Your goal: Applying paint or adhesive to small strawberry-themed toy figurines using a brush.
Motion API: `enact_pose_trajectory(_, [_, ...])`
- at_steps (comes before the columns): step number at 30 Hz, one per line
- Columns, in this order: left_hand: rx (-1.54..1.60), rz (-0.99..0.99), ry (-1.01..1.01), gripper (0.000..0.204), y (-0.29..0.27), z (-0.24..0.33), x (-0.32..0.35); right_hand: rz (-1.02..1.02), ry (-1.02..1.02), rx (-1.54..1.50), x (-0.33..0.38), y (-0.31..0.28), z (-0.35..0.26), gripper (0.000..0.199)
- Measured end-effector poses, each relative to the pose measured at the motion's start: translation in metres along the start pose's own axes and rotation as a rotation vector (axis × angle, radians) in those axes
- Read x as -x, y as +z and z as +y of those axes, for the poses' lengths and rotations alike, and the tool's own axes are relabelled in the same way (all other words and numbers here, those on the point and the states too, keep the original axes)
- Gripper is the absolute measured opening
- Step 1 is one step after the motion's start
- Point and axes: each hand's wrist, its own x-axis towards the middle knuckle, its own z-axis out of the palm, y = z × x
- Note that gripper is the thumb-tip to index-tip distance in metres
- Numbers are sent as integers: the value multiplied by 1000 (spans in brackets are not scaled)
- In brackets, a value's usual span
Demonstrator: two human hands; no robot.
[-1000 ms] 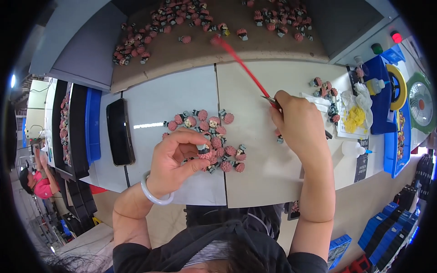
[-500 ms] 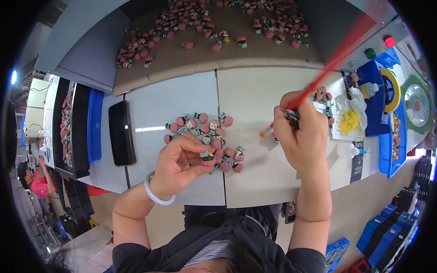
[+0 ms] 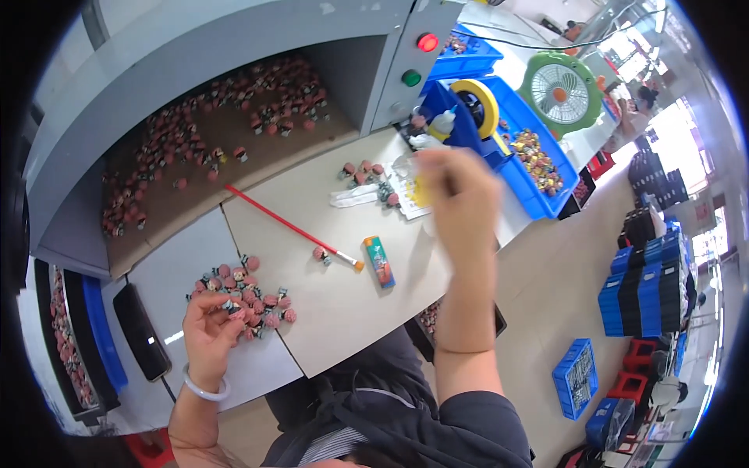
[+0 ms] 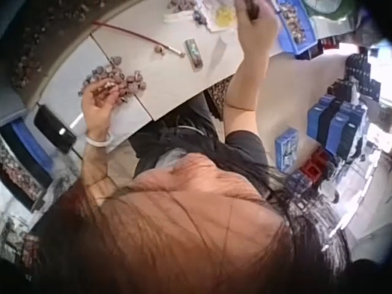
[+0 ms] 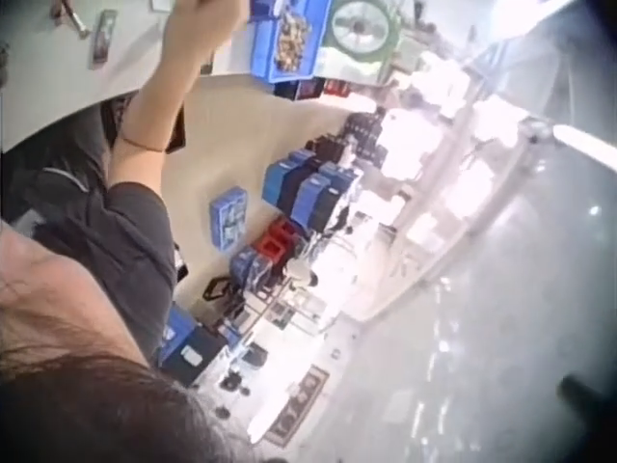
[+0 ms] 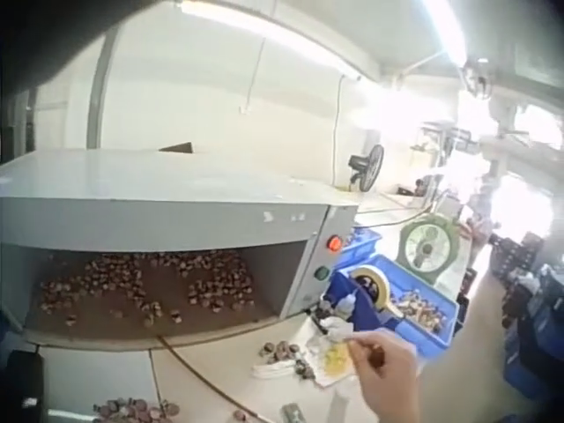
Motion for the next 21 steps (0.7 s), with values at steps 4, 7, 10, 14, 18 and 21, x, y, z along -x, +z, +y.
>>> enact_pose_trajectory(4, [12, -5, 10, 36, -1, -2, 4, 153, -85, 514, -52, -54, 153, 21])
enact_pose_trajectory(7, [1, -8, 7, 37, -3, -5, 3, -151, 289, 305, -61, -57, 220, 23])
enact_pose_trajectory(10, [-29, 20, -10, 37, -5, 0, 3, -157, 461, 62, -64, -52, 210, 19])
enact_pose_trajectory(14, [-29, 0, -2, 36, -3, 0, -1, -44, 134, 233, -73, -57, 229, 14])
enact_pose_trajectory(18, [-23, 18, -32, 36, -2, -2, -2, -16, 139, 238, -69, -57, 226, 13])
enact_pose_trajectory(21, [-42, 22, -33, 36, -2, 3, -1, -59, 420, 71, -61, -61, 205, 18])
